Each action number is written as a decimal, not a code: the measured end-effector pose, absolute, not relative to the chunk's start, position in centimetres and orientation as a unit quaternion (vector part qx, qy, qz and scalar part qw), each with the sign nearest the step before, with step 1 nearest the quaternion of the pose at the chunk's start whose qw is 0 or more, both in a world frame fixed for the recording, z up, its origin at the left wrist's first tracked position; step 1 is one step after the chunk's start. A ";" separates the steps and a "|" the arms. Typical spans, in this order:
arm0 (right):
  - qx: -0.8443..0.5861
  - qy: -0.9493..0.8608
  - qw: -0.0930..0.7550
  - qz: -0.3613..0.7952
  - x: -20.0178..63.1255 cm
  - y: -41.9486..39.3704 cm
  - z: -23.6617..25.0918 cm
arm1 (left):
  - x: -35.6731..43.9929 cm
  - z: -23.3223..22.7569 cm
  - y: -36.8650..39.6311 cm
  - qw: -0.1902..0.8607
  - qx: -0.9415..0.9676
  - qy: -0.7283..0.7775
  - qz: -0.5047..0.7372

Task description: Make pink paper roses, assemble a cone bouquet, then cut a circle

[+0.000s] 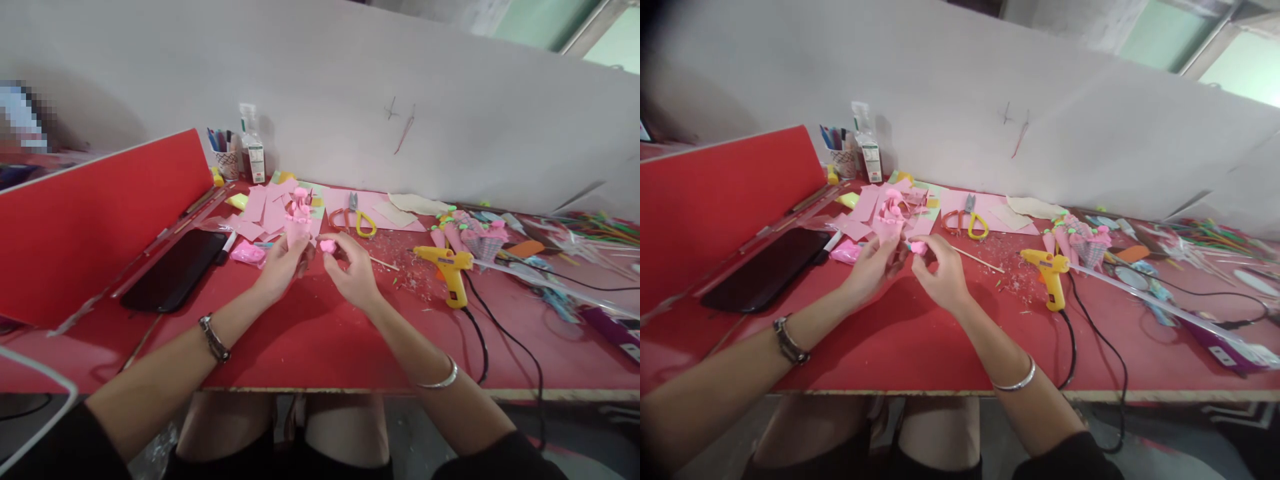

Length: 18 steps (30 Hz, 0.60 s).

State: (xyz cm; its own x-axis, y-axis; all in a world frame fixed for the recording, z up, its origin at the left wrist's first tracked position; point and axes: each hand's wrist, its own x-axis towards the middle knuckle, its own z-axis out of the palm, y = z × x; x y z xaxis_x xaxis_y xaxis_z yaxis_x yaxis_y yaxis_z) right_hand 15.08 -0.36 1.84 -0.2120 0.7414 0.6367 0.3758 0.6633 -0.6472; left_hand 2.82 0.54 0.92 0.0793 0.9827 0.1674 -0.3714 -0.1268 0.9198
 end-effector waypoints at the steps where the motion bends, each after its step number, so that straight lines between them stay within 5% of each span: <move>1: -0.374 -0.755 0.507 0.181 15.1 -0.3 1.7 | 2.8 0.8 0.6 0.577 0.459 0.330 0.590; 18: -0.357 -0.788 0.497 0.059 15.1 -0.3 1.5 | 2.8 0.7 0.7 0.588 0.499 0.292 0.566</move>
State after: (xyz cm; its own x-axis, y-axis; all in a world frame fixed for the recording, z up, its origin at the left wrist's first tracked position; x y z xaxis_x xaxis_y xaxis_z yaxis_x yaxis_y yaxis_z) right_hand 15.10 -0.33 1.50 -0.2496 0.6222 0.7420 0.5046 0.7376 -0.4487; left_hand 2.77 0.71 0.66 0.1896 0.9569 0.2200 -0.3741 -0.1368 0.9173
